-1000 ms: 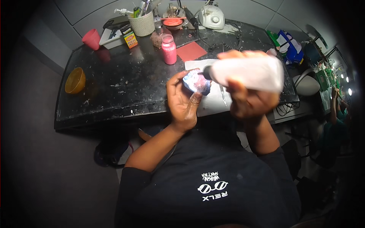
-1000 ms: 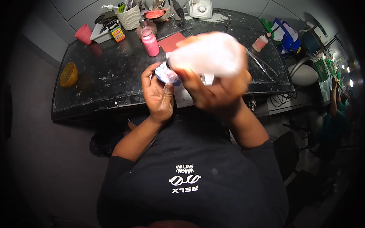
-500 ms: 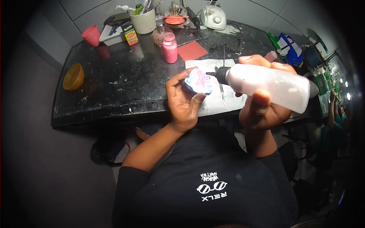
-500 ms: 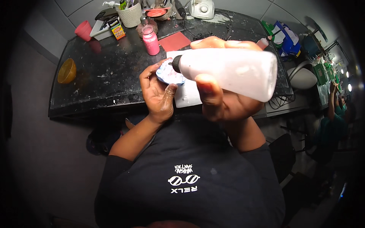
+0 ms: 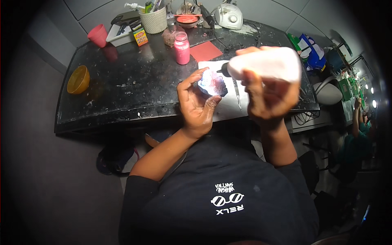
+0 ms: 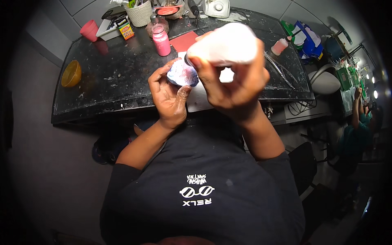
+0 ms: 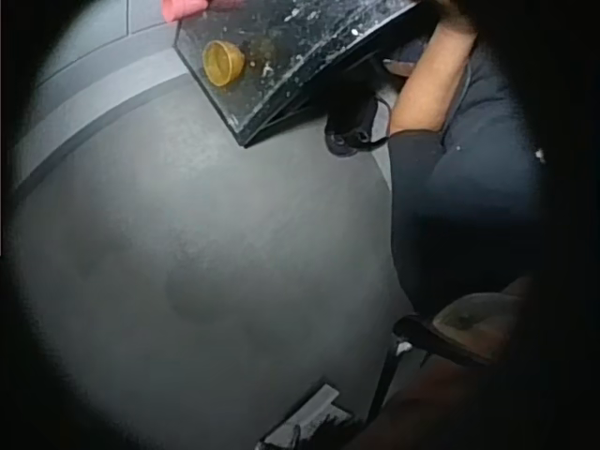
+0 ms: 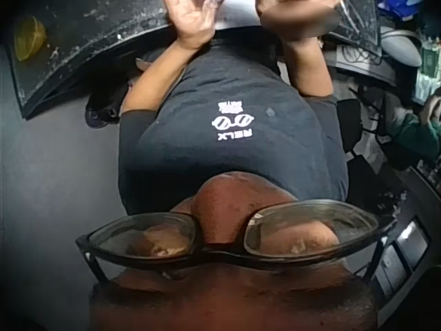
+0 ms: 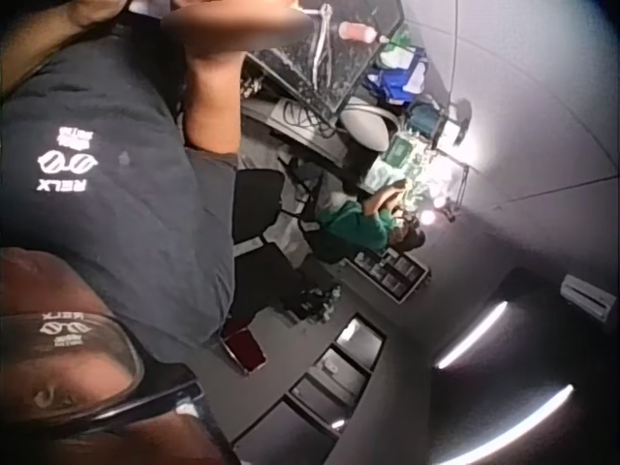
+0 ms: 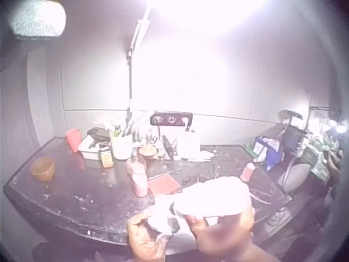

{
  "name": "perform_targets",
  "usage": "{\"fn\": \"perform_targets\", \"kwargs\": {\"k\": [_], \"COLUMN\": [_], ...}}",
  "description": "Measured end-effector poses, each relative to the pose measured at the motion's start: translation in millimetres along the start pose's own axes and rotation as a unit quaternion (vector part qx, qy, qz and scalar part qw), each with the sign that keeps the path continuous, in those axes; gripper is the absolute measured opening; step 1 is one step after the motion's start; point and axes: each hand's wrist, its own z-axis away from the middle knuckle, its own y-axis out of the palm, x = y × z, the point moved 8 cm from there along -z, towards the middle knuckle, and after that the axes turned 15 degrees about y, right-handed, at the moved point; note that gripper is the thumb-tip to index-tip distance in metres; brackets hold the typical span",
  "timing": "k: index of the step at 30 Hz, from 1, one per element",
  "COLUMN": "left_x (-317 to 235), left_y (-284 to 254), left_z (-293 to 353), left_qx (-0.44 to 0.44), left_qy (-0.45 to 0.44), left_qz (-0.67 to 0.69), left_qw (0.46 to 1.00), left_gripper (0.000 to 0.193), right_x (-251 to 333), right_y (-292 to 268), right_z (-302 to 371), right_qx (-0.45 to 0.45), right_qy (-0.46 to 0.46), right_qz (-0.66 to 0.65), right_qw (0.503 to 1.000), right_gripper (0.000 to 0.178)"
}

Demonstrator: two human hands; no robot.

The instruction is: The person scrapes a dental cast with a carving tool, rubs powder onto it by hand, and squirts liquid onto it from squeeze bottles.

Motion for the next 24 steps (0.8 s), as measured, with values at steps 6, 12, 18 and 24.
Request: {"fn": "perform_targets", "kwargs": {"k": [6,12,18,24], "left_x": [3.1,-2.0,-2.6,-4.0], "left_y": [-3.6,-1.8,-4.3,-2.0], "left_z": [-1.4,-3.1,-4.6,-5.0], "left_qx": [0.003,0.005,-0.009,-0.001], "left_qy": [0.009,0.012,0.009,0.032], "left_qz": [-0.028,-0.017,-0.016,-0.028], "left_qw": [1.000,1.000,1.000,0.999], "left_gripper": [0.057,0.058,0.058,0.056], "right_x": [5.7,38.0,47.9,26.3], "right_y": [-2.5,1.5,5.6,-7.4], "right_z": [-3.4,9.9,8.3,7.3], "right_qx": [-0.018,0.001,0.042,0.021], "right_qy": [-0.085,-0.275,-0.329,-0.138], "right_qz": [-0.020,0.229,0.216,0.076], "right_qw": [0.996,0.934,0.919,0.987], "right_gripper": [0.031,0.025,0.026,0.041]}}
